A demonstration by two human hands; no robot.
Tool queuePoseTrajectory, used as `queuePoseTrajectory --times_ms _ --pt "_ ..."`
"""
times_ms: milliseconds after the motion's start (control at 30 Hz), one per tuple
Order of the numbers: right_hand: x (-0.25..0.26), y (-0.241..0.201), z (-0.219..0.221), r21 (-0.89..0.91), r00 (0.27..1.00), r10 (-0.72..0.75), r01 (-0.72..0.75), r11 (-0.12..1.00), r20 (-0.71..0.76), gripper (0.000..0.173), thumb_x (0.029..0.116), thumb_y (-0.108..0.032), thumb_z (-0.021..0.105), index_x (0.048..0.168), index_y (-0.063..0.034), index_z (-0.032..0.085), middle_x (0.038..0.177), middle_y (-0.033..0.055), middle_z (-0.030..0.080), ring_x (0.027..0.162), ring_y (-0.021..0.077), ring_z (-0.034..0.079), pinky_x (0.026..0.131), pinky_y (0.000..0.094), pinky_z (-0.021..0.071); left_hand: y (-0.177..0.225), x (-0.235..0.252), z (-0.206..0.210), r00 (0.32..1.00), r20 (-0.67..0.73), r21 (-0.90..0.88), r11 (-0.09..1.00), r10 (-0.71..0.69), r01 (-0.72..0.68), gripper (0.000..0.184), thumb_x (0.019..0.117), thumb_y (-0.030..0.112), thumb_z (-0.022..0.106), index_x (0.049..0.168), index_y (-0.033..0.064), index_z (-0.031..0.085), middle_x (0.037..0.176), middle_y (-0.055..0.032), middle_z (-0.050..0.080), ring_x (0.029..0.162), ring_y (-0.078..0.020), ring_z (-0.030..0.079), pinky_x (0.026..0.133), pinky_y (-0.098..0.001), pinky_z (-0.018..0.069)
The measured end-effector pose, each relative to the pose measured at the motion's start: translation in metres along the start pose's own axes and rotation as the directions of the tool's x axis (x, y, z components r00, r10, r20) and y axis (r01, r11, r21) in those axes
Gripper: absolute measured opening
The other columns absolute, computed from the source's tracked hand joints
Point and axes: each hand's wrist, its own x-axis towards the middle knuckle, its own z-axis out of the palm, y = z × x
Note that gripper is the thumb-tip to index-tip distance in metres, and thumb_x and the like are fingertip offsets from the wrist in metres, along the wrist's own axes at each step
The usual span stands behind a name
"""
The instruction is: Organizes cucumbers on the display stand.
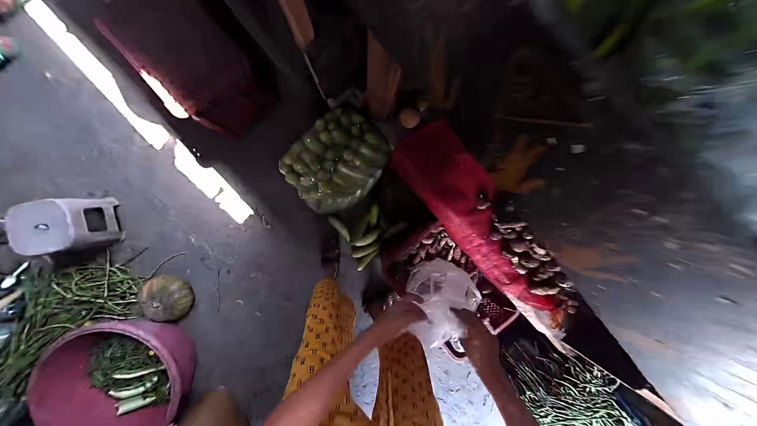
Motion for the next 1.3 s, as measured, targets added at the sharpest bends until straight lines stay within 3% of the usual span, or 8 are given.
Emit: queuePoseTrajectory --times_ms 100,233,433,633,833,933,1133,1300 --pt "0.085 0.053 0.042 -0.113 0.944 0.329 -0.325 0.939 0.018 0.051 0.0953 -0.001 0.06 0.145 0.0058 0.052 0.146 0.0351 0.049 0.137 0.0524 0.047 0.11 0.0672 0.0384 -0.044 0.04 -0.103 0.952 -0.244 0.105 0.97 -0.188 0.218 0.047 0.1023 0.016 0.06 0.142 -0.007 0.05 0.126 -0.0264 0.065 0.116 -0.0343 0.065 0.103 -0.0492 0.0511" --pt "0.173 0.057 0.084 -0.064 0.761 0.642 -0.648 0.759 -0.093 0.112 0.0798 -0.012 0.082 0.162 0.0029 0.008 0.163 0.0398 0.006 0.151 0.0579 0.014 0.119 0.0684 0.021 -0.127 0.116 -0.222 0.796 -0.552 0.171 0.9 -0.249 0.4 0.059 0.0993 0.02 0.066 0.145 -0.0081 0.043 0.123 -0.0294 0.065 0.114 -0.0405 0.065 0.101 -0.0545 0.0508" --pt "0.248 -0.073 0.231 0.253 0.885 0.459 -0.463 0.85 0.076 0.056 0.0986 -0.016 0.063 0.146 0.0083 0.045 0.135 0.0295 0.057 0.118 0.0361 0.062 0.099 0.0477 0.0527 -0.218 0.244 -0.306 0.633 -0.724 0.002 0.916 -0.275 0.4 0.091 0.0968 0.031 0.071 0.156 -0.0129 0.017 0.153 -0.0378 0.038 0.141 -0.0465 0.043 0.115 -0.0548 0.0388" --pt "0.342 -0.051 0.42 0.573 0.453 0.704 -0.816 0.08 0.547 0.061 0.1055 -0.026 0.059 0.15 0.0073 0.034 0.145 0.0326 0.045 0.123 0.0404 0.056 0.099 0.0495 0.0515 -0.271 0.333 -0.365 0.445 -0.716 -0.359 0.831 -0.538 0.425 0.099 0.0954 0.055 0.066 0.157 -0.0069 0.018 0.149 -0.0389 0.039 0.133 -0.0504 0.049 0.105 -0.0617 0.0484" --pt "0.361 -0.033 0.47 0.351 0.539 0.834 -0.808 0.473 0.118 0.061 0.0999 -0.037 0.065 0.144 0.0033 0.05 0.146 0.0293 0.049 0.138 0.0427 0.045 0.112 0.0589 0.0382 -0.254 0.348 -0.362 0.463 -0.807 -0.007 0.79 -0.367 0.613 0.082 0.0898 0.04 0.077 0.152 0.0032 0.038 0.135 -0.0277 0.06 0.125 -0.0451 0.058 0.1 -0.0654 0.047" --pt "0.357 -0.03 0.465 0.302 0.618 0.781 -0.764 0.57 0.091 0.047 0.1007 -0.038 0.064 0.124 0.0033 0.062 0.131 0.0292 0.058 0.125 0.0435 0.054 0.102 0.0598 0.0446 -0.257 0.333 -0.353 0.629 -0.766 0.231 0.857 -0.132 0.461 0.069 0.092 0.034 0.074 0.144 -0.001 0.044 0.134 -0.0313 0.056 0.122 -0.0476 0.058 0.095 -0.0646 0.049" --pt "0.365 -0.034 0.462 0.267 0.595 0.785 -0.795 0.544 0.174 0.097 0.0877 -0.041 0.081 0.154 0.0031 0.027 0.143 0.0325 0.051 0.13 0.0463 0.054 0.105 0.0586 0.0459 -0.247 0.337 -0.357 0.813 -0.582 0.506 0.775 -0.017 0.378 0.096 0.0853 0.045 0.082 0.149 -0.0092 0.034 0.146 -0.0363 0.043 0.131 -0.0528 0.049 0.102 -0.0661 0.0444" --pt "0.373 -0.031 0.453 0.375 0.64 0.76 -0.736 0.563 0.117 0.076 0.0994 -0.045 0.064 0.155 -0.0031 0.034 0.15 0.0306 0.044 0.138 0.0464 0.045 0.109 0.0623 0.04 -0.254 0.347 -0.346 0.794 -0.606 0.669 0.568 0.044 0.479 0.108 0.0842 0.051 0.079 0.153 -0.0125 0.027 0.15 -0.0398 0.037 0.138 -0.0555 0.04 0.107 -0.0691 0.0354"
